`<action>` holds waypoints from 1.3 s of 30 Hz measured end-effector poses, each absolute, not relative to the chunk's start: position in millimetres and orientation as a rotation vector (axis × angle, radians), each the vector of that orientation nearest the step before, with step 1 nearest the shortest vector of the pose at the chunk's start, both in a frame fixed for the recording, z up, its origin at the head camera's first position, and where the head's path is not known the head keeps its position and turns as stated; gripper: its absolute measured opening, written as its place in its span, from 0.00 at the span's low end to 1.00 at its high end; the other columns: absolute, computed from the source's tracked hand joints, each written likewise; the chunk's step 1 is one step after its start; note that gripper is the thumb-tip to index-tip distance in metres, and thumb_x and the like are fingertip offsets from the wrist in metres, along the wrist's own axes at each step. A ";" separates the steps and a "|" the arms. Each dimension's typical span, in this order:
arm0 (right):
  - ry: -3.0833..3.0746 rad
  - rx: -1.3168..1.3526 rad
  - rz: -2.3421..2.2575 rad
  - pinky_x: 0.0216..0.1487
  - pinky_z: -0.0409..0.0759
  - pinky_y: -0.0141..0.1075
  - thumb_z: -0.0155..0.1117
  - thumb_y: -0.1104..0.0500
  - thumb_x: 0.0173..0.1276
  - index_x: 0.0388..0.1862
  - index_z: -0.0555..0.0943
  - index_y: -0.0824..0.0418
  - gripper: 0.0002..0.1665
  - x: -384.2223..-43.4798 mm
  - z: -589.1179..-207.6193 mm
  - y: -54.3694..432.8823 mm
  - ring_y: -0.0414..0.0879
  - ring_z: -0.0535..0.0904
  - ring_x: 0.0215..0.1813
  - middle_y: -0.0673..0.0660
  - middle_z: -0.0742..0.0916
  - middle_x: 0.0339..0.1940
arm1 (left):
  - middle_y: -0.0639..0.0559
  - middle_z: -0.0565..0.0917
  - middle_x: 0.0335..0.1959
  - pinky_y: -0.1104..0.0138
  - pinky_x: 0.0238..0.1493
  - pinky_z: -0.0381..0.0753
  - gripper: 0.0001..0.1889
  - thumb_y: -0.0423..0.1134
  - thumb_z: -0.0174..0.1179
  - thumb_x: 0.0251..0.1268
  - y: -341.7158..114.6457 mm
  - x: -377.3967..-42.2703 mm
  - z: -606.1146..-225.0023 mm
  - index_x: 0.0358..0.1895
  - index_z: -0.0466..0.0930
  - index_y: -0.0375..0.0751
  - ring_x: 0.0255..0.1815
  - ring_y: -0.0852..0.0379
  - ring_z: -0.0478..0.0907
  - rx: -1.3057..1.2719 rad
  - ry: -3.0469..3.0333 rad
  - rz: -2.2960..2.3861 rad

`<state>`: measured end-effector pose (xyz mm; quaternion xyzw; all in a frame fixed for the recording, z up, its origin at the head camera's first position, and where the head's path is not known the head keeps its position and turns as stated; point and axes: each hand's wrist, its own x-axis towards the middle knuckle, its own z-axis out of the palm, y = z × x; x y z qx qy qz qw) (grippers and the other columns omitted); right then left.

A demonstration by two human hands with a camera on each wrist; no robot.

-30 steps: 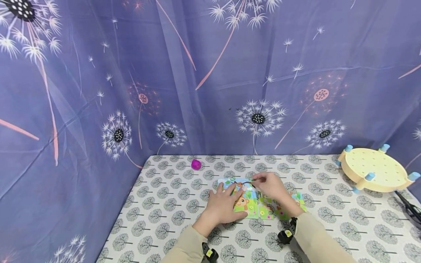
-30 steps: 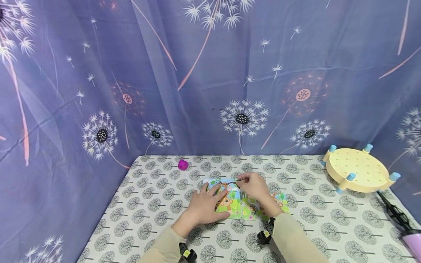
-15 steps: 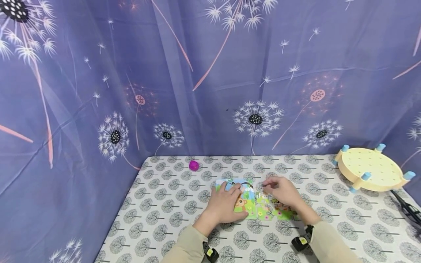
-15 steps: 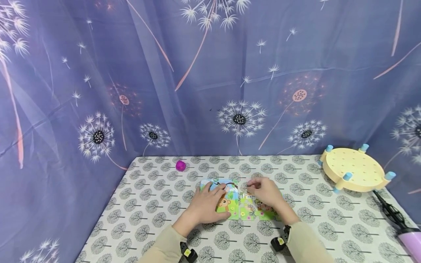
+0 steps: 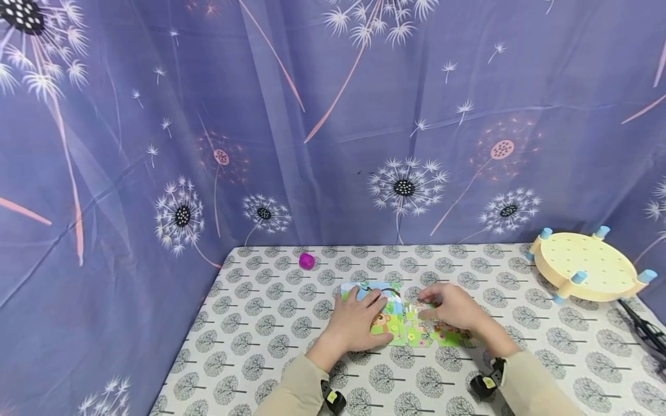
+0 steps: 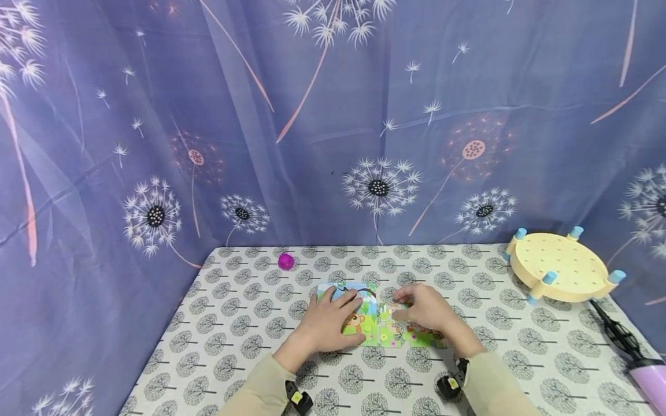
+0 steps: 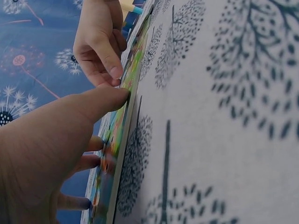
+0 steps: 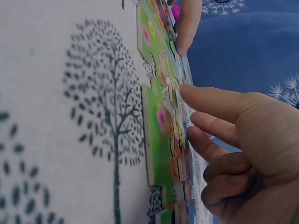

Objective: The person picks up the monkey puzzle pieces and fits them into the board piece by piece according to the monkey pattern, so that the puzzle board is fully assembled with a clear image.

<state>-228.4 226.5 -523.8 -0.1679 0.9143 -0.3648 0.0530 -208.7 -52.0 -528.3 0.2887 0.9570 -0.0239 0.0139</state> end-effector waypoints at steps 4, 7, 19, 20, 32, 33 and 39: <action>2.772 -0.567 -1.064 0.55 0.83 0.55 0.84 0.53 0.54 0.49 0.88 0.59 0.24 -228.9 -523.6 225.7 0.49 0.83 0.48 0.52 0.88 0.49 | 0.61 0.60 0.82 0.28 0.69 0.63 0.45 0.79 0.46 0.66 -52.2 -209.7 -527.2 0.82 0.60 0.64 0.80 0.36 0.58 0.902 2.975 -0.067; 2.773 -0.583 -1.038 0.55 0.83 0.55 0.85 0.53 0.53 0.48 0.88 0.58 0.25 -229.2 -523.3 224.7 0.49 0.83 0.48 0.53 0.88 0.50 | 0.61 0.61 0.82 0.29 0.68 0.64 0.45 0.79 0.46 0.65 -52.6 -210.3 -526.7 0.82 0.60 0.64 0.79 0.36 0.58 0.910 2.975 -0.064; 2.768 -0.541 -1.009 0.53 0.83 0.51 0.85 0.52 0.53 0.47 0.87 0.56 0.24 -229.2 -523.9 222.2 0.46 0.81 0.47 0.49 0.86 0.46 | 0.60 0.57 0.84 0.32 0.75 0.55 0.46 0.82 0.44 0.64 -68.9 -211.2 -528.1 0.83 0.55 0.67 0.82 0.43 0.55 0.919 2.961 -0.020; 2.762 -0.530 -1.021 0.53 0.83 0.49 0.85 0.52 0.53 0.48 0.86 0.56 0.24 -228.7 -524.5 222.4 0.45 0.80 0.47 0.48 0.86 0.46 | 0.60 0.57 0.84 0.32 0.75 0.55 0.47 0.82 0.44 0.64 -70.6 -211.3 -527.7 0.83 0.55 0.67 0.82 0.43 0.55 0.916 2.962 -0.019; 2.703 -0.545 -1.221 0.28 0.80 0.33 0.80 0.57 0.62 0.48 0.85 0.54 0.17 -221.8 -529.4 226.6 0.43 0.79 0.30 0.47 0.85 0.37 | 0.56 0.57 0.84 0.30 0.73 0.57 0.49 0.83 0.47 0.61 -91.7 -212.4 -531.7 0.83 0.59 0.64 0.82 0.39 0.54 0.863 2.959 0.099; 2.705 -0.551 -1.237 0.28 0.80 0.33 0.79 0.58 0.63 0.48 0.85 0.55 0.16 -221.3 -530.0 227.0 0.43 0.79 0.30 0.48 0.85 0.37 | 0.56 0.57 0.84 0.30 0.73 0.57 0.50 0.84 0.47 0.60 -93.5 -212.1 -531.3 0.83 0.58 0.64 0.82 0.39 0.54 0.854 2.961 0.094; 2.680 -0.543 -1.328 0.34 0.85 0.34 0.74 0.61 0.68 0.47 0.86 0.57 0.10 -220.8 -532.0 229.3 0.44 0.83 0.35 0.48 0.87 0.36 | 0.58 0.57 0.84 0.30 0.73 0.57 0.51 0.84 0.48 0.59 -105.5 -210.5 -532.0 0.83 0.60 0.61 0.82 0.41 0.55 0.797 2.975 0.120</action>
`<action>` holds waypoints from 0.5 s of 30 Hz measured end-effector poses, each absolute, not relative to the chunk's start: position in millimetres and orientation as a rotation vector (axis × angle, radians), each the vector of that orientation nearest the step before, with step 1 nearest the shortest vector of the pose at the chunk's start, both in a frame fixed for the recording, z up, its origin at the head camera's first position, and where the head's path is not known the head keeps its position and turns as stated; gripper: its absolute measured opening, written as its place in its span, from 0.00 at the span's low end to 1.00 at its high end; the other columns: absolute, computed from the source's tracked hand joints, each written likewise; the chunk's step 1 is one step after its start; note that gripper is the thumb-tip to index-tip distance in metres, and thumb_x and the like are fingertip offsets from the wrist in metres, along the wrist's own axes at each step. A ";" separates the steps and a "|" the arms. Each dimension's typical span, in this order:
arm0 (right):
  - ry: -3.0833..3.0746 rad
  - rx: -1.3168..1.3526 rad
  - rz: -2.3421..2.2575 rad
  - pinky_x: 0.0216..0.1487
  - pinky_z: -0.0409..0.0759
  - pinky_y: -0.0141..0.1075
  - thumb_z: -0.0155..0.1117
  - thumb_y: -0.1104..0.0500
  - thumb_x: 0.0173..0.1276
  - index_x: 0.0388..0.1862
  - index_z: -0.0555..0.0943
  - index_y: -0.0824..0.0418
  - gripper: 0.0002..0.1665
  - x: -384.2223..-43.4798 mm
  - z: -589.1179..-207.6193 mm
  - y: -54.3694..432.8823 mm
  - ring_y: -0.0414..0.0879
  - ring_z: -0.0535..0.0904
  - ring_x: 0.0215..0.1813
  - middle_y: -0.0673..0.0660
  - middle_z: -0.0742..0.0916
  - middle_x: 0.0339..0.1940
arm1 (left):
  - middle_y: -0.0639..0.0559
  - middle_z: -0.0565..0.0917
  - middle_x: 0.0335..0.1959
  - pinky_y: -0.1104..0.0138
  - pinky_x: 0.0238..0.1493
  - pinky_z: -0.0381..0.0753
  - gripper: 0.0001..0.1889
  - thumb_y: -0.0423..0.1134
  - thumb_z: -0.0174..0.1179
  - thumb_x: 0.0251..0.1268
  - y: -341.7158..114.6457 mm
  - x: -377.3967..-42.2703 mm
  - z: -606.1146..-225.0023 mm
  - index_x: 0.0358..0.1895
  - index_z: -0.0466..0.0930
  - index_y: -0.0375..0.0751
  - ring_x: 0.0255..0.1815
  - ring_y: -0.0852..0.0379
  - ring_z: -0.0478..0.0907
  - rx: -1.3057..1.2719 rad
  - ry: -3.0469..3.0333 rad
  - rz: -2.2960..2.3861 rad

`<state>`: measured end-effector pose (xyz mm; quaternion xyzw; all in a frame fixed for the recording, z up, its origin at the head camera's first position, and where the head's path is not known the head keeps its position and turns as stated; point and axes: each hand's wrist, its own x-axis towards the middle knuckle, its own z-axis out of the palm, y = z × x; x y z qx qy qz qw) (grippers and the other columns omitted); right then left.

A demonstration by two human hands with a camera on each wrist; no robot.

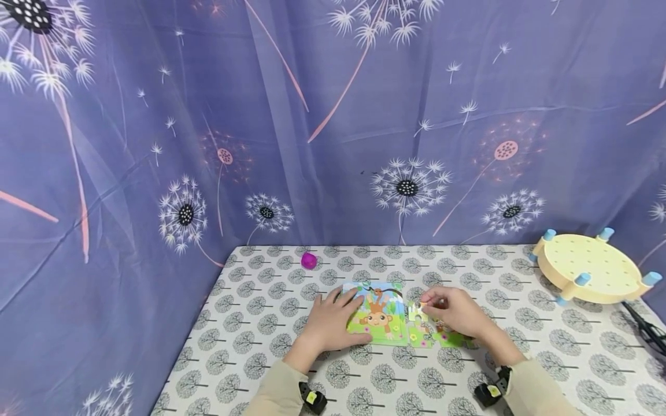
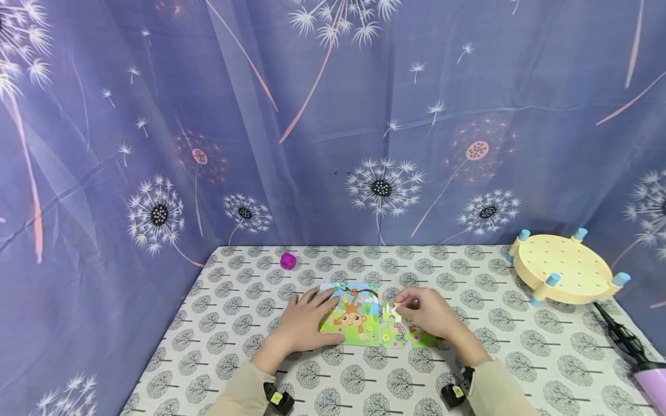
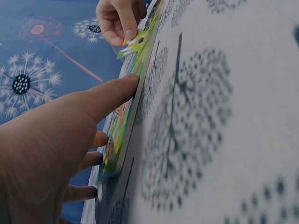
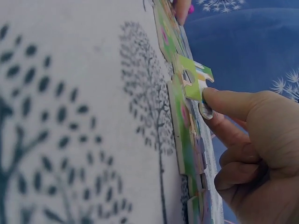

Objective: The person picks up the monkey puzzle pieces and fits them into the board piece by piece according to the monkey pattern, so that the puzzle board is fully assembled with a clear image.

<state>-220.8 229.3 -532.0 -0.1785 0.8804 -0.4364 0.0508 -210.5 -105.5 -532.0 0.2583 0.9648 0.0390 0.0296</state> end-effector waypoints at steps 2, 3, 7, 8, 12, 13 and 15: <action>2.682 -0.527 -1.343 0.34 0.85 0.34 0.73 0.60 0.69 0.47 0.87 0.57 0.09 -221.2 -531.6 229.7 0.44 0.84 0.36 0.48 0.88 0.37 | 0.58 0.58 0.84 0.30 0.73 0.56 0.51 0.83 0.49 0.59 -109.9 -209.6 -531.6 0.82 0.60 0.60 0.81 0.41 0.56 0.784 2.978 0.133; 2.687 -0.513 -1.346 0.33 0.84 0.33 0.73 0.59 0.69 0.46 0.87 0.56 0.08 -221.6 -531.3 229.7 0.44 0.83 0.35 0.48 0.88 0.37 | 0.58 0.58 0.84 0.30 0.73 0.56 0.51 0.83 0.49 0.59 -112.2 -209.3 -531.3 0.82 0.60 0.60 0.81 0.41 0.56 0.778 2.974 0.137; 2.732 -0.474 -1.342 0.28 0.78 0.32 0.74 0.57 0.68 0.44 0.88 0.55 0.07 -224.1 -529.8 227.2 0.43 0.78 0.29 0.47 0.89 0.36 | 0.56 0.59 0.83 0.32 0.74 0.56 0.52 0.82 0.51 0.60 -119.8 -208.5 -528.2 0.82 0.61 0.57 0.81 0.41 0.57 0.789 2.964 0.154; 2.738 -0.467 -1.346 0.27 0.77 0.32 0.74 0.57 0.68 0.44 0.88 0.55 0.07 -225.1 -528.8 225.5 0.43 0.76 0.28 0.47 0.89 0.36 | 0.56 0.60 0.83 0.32 0.74 0.56 0.52 0.82 0.51 0.60 -121.1 -208.6 -527.4 0.82 0.61 0.57 0.81 0.42 0.58 0.792 2.961 0.156; 2.740 -0.482 -1.384 0.32 0.78 0.33 0.74 0.57 0.68 0.44 0.88 0.56 0.07 -229.1 -524.5 214.6 0.44 0.79 0.31 0.47 0.89 0.36 | 0.57 0.60 0.83 0.32 0.74 0.57 0.52 0.82 0.51 0.59 -123.2 -209.9 -525.2 0.82 0.62 0.56 0.81 0.43 0.58 0.792 2.951 0.154; 2.736 -0.485 -1.395 0.34 0.79 0.33 0.74 0.57 0.69 0.44 0.88 0.56 0.07 -229.7 -523.1 210.5 0.45 0.80 0.33 0.47 0.89 0.36 | 0.57 0.60 0.83 0.32 0.74 0.57 0.52 0.82 0.51 0.59 -123.4 -210.2 -525.3 0.82 0.62 0.56 0.81 0.43 0.58 0.789 2.949 0.151; 2.715 -0.488 -1.419 0.34 0.80 0.34 0.74 0.57 0.69 0.44 0.88 0.56 0.07 -230.4 -521.5 201.7 0.46 0.81 0.33 0.48 0.89 0.36 | 0.57 0.59 0.83 0.32 0.75 0.56 0.52 0.82 0.51 0.60 -123.9 -210.7 -525.9 0.82 0.61 0.56 0.81 0.43 0.58 0.787 2.945 0.147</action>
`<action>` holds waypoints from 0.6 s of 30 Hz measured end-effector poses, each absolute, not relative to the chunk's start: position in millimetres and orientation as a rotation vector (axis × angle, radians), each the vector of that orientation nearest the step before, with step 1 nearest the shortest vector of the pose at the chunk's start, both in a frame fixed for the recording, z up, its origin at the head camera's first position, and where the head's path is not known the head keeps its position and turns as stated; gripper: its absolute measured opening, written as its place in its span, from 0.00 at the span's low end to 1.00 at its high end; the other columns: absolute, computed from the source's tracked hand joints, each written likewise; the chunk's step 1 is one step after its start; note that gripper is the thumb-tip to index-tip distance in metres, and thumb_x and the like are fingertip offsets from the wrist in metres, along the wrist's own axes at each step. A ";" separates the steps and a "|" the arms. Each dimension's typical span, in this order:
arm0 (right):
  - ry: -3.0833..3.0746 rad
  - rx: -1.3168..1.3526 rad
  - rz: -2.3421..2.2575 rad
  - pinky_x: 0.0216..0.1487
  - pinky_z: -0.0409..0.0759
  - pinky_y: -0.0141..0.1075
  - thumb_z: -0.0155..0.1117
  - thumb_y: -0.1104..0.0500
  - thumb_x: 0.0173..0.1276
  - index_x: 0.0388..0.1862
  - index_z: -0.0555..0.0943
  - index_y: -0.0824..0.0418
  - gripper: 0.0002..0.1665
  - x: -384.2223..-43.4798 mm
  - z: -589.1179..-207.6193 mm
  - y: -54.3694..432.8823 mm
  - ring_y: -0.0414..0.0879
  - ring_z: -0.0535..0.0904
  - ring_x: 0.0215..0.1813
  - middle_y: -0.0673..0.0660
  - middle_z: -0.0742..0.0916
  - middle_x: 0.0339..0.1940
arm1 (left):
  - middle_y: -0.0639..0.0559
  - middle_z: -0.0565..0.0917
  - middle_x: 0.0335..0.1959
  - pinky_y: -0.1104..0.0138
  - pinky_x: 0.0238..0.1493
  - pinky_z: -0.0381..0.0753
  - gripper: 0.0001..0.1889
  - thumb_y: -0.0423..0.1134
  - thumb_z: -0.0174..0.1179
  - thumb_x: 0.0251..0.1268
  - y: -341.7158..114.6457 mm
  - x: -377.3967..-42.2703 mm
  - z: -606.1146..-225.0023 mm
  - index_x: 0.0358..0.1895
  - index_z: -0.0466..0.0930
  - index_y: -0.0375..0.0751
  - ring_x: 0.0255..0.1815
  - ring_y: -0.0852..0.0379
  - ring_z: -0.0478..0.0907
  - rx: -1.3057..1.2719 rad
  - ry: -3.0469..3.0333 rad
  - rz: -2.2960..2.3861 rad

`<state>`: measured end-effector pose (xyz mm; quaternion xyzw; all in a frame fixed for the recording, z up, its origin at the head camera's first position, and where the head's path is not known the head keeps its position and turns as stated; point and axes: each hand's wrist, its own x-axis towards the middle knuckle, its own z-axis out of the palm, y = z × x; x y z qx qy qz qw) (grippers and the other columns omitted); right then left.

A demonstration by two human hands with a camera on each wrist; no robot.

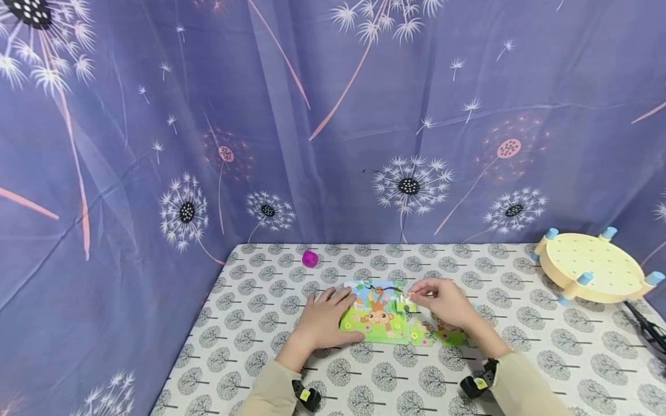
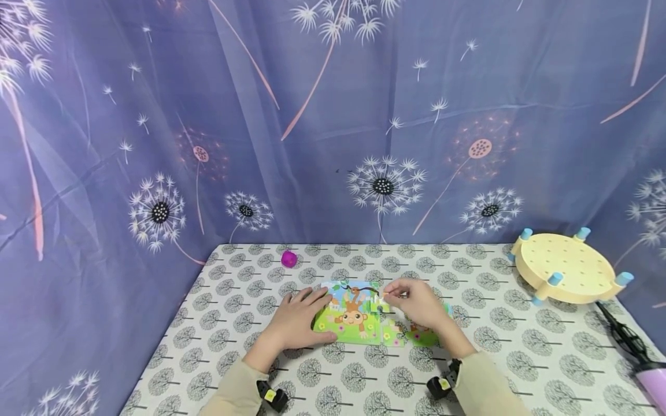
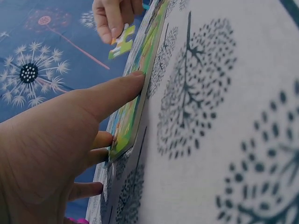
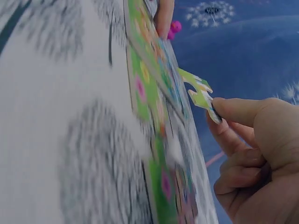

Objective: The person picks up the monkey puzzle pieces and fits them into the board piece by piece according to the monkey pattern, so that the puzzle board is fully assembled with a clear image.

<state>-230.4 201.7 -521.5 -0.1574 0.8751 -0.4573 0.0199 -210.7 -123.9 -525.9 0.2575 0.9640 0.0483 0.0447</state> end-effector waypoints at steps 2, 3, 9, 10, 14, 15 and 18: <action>2.694 -0.494 -1.437 0.33 0.81 0.34 0.73 0.58 0.69 0.44 0.88 0.57 0.07 -231.3 -520.8 191.6 0.46 0.81 0.33 0.49 0.88 0.36 | 0.56 0.59 0.83 0.32 0.75 0.56 0.52 0.82 0.51 0.60 -124.2 -210.8 -526.1 0.82 0.61 0.56 0.81 0.43 0.58 0.785 2.945 0.146; 2.678 -0.500 -1.452 0.32 0.81 0.34 0.73 0.58 0.69 0.44 0.88 0.58 0.07 -231.8 -521.0 186.3 0.46 0.81 0.32 0.49 0.88 0.35 | 0.56 0.59 0.83 0.32 0.75 0.56 0.52 0.82 0.51 0.60 -124.3 -210.7 -526.3 0.82 0.61 0.56 0.81 0.43 0.58 0.784 2.944 0.146; 2.622 -0.513 -1.482 0.29 0.80 0.33 0.73 0.59 0.69 0.42 0.88 0.59 0.06 -233.2 -523.5 153.2 0.46 0.81 0.31 0.49 0.87 0.33 | 0.56 0.58 0.84 0.32 0.74 0.56 0.53 0.83 0.51 0.58 -124.0 -211.3 -526.5 0.83 0.60 0.57 0.81 0.43 0.57 0.766 2.938 0.145; 2.619 -0.506 -1.477 0.29 0.80 0.33 0.73 0.58 0.69 0.42 0.88 0.59 0.07 -233.1 -524.1 147.8 0.45 0.81 0.31 0.49 0.87 0.32 | 0.57 0.58 0.84 0.32 0.74 0.56 0.53 0.83 0.51 0.58 -124.0 -211.4 -526.7 0.83 0.60 0.57 0.81 0.43 0.57 0.762 2.937 0.141; 2.589 -0.472 -1.485 0.29 0.82 0.32 0.73 0.60 0.69 0.43 0.88 0.62 0.07 -232.8 -526.7 127.5 0.44 0.83 0.32 0.50 0.88 0.32 | 0.58 0.57 0.84 0.33 0.75 0.56 0.53 0.84 0.49 0.58 -124.1 -211.7 -528.1 0.83 0.58 0.58 0.82 0.44 0.56 0.756 2.936 0.120; 2.582 -0.447 -1.490 0.28 0.83 0.32 0.73 0.61 0.68 0.43 0.88 0.62 0.07 -232.6 -527.3 122.8 0.44 0.83 0.30 0.50 0.88 0.32 | 0.58 0.57 0.84 0.33 0.75 0.56 0.54 0.84 0.48 0.58 -124.0 -211.6 -528.2 0.84 0.58 0.58 0.82 0.44 0.56 0.757 2.938 0.114; 2.581 -0.374 -1.496 0.26 0.82 0.32 0.74 0.62 0.67 0.41 0.88 0.62 0.06 -231.8 -528.8 110.7 0.44 0.83 0.29 0.50 0.88 0.31 | 0.58 0.57 0.84 0.33 0.75 0.57 0.54 0.85 0.47 0.58 -123.6 -211.9 -528.8 0.84 0.58 0.58 0.81 0.44 0.57 0.763 2.946 0.103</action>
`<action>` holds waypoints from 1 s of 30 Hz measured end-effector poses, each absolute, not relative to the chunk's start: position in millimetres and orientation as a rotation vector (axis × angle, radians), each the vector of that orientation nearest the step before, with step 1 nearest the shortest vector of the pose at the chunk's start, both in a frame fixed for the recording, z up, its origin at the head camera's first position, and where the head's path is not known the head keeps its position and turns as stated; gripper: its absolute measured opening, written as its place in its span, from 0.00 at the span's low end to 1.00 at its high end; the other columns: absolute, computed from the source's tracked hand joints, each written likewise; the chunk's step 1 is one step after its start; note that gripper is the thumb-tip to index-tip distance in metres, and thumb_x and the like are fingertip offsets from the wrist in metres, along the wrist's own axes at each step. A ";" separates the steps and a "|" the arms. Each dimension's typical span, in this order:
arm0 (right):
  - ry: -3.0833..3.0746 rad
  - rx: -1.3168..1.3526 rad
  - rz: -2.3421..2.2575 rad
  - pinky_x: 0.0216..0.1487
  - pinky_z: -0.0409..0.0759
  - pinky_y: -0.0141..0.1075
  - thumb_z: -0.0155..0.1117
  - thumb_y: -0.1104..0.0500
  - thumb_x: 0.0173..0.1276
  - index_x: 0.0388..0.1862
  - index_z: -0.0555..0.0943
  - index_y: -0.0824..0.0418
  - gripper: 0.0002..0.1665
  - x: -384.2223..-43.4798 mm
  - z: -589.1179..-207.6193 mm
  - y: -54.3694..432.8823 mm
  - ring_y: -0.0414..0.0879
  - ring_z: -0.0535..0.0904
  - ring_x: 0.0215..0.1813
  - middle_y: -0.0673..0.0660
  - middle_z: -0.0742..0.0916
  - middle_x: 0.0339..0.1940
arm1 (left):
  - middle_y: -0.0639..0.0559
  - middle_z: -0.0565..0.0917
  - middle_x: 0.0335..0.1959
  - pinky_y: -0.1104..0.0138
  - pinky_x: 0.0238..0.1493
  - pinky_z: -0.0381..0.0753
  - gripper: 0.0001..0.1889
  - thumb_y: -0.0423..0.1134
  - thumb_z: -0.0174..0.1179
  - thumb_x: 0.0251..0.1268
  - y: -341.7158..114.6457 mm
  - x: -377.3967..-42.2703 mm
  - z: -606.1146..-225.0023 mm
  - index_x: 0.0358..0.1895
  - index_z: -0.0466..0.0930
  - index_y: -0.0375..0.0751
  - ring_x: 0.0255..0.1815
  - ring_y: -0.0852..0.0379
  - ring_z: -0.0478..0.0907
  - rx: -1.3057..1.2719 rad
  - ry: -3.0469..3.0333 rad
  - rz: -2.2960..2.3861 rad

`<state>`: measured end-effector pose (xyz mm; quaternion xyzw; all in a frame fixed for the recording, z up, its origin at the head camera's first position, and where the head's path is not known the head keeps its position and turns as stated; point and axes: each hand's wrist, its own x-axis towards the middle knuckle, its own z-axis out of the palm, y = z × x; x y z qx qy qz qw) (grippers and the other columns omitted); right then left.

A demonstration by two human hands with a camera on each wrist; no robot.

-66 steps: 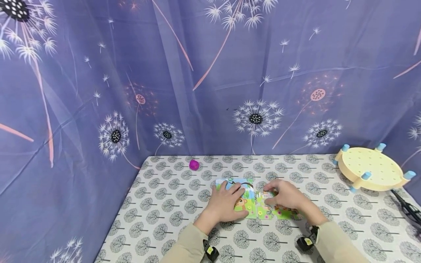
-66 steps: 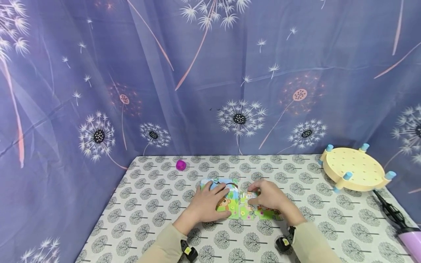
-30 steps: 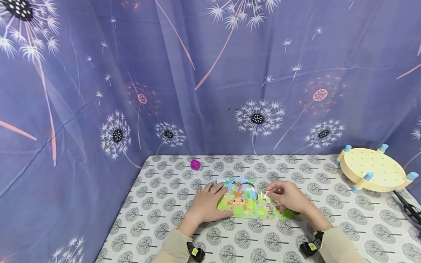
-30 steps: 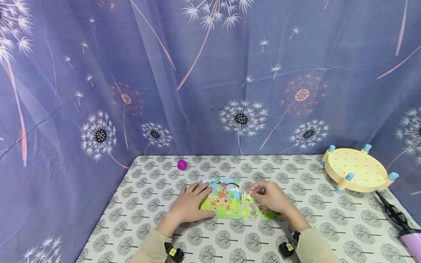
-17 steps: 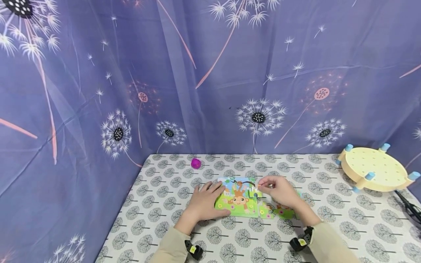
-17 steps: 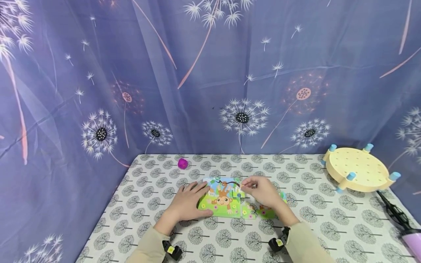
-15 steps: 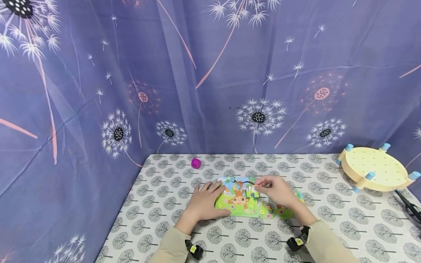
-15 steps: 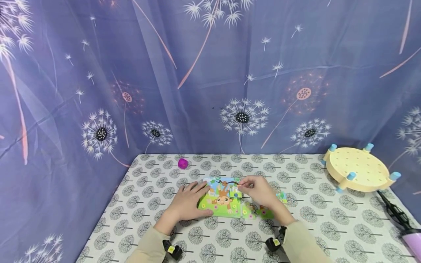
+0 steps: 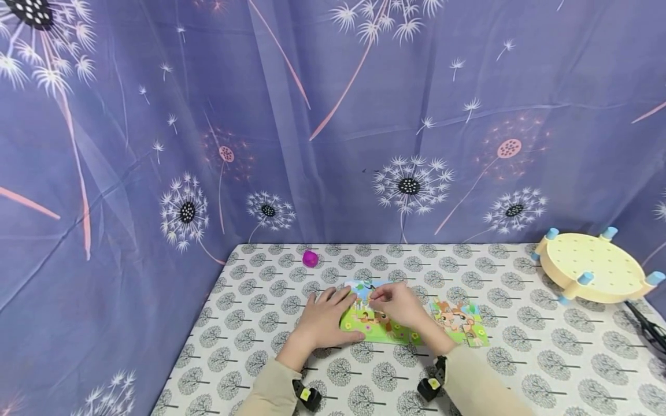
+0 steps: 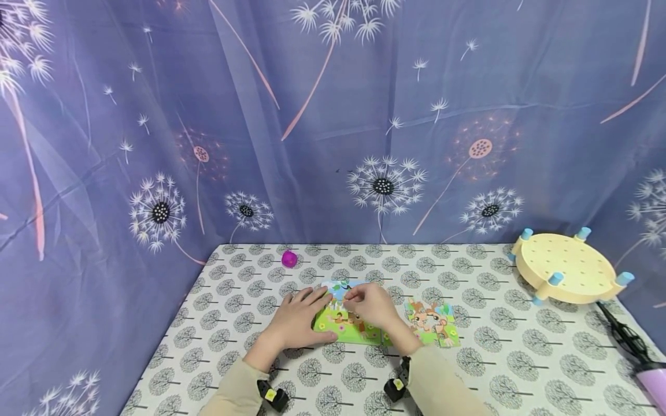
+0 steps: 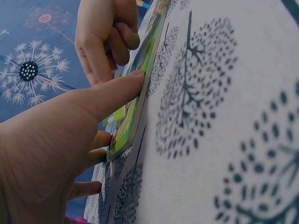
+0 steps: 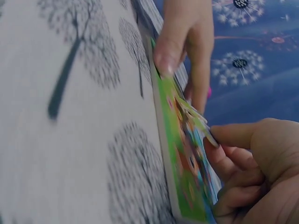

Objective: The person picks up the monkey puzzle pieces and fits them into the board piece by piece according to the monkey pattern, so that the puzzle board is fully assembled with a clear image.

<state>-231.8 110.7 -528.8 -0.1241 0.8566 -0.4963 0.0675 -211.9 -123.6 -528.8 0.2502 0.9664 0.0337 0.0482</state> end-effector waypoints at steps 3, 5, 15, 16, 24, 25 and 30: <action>2.624 -0.297 -1.466 0.25 0.80 0.32 0.75 0.62 0.65 0.39 0.89 0.60 0.05 -230.4 -529.2 101.4 0.43 0.81 0.27 0.49 0.87 0.30 | 0.58 0.57 0.84 0.33 0.74 0.57 0.55 0.85 0.47 0.58 -123.3 -211.8 -529.2 0.83 0.58 0.58 0.81 0.44 0.57 0.764 2.954 0.105; 2.635 -0.257 -1.457 0.24 0.79 0.32 0.75 0.62 0.65 0.39 0.89 0.59 0.04 -230.0 -529.2 97.1 0.43 0.80 0.27 0.48 0.87 0.29 | 0.57 0.57 0.84 0.33 0.74 0.57 0.55 0.85 0.47 0.57 -123.2 -211.9 -529.0 0.84 0.58 0.57 0.81 0.44 0.57 0.759 2.955 0.112; 2.649 -0.202 -1.405 0.25 0.79 0.34 0.76 0.60 0.64 0.37 0.88 0.56 0.04 -232.4 -530.1 84.7 0.42 0.80 0.25 0.47 0.87 0.28 | 0.55 0.57 0.84 0.34 0.75 0.58 0.55 0.83 0.50 0.59 -123.1 -209.0 -527.2 0.84 0.56 0.53 0.81 0.42 0.57 0.741 2.952 0.136; 2.655 -0.203 -1.396 0.24 0.78 0.34 0.76 0.59 0.64 0.37 0.88 0.56 0.04 -232.9 -531.0 83.5 0.42 0.79 0.25 0.47 0.87 0.28 | 0.54 0.57 0.84 0.34 0.75 0.59 0.54 0.82 0.49 0.61 -123.1 -207.3 -526.5 0.84 0.56 0.54 0.81 0.41 0.57 0.744 2.951 0.131; 2.708 -0.234 -1.341 0.28 0.80 0.35 0.76 0.59 0.65 0.37 0.89 0.56 0.04 -233.4 -531.8 77.9 0.42 0.80 0.27 0.47 0.87 0.28 | 0.55 0.56 0.84 0.33 0.71 0.65 0.44 0.74 0.47 0.71 -124.1 -186.2 -524.8 0.84 0.56 0.56 0.79 0.34 0.59 0.788 2.955 0.115; 2.711 -0.229 -1.335 0.28 0.80 0.36 0.76 0.59 0.65 0.37 0.89 0.56 0.04 -233.4 -531.8 77.9 0.42 0.80 0.27 0.46 0.87 0.28 | 0.56 0.56 0.84 0.32 0.70 0.65 0.44 0.74 0.48 0.71 -124.3 -183.6 -525.2 0.84 0.56 0.57 0.79 0.34 0.59 0.790 2.955 0.119; 2.766 -0.232 -1.282 0.30 0.79 0.36 0.77 0.57 0.65 0.37 0.89 0.54 0.05 -233.2 -531.5 78.2 0.40 0.79 0.27 0.45 0.87 0.28 | 0.58 0.54 0.85 0.29 0.68 0.65 0.45 0.75 0.49 0.70 -124.0 -174.5 -526.9 0.83 0.58 0.56 0.79 0.33 0.58 0.794 2.947 0.134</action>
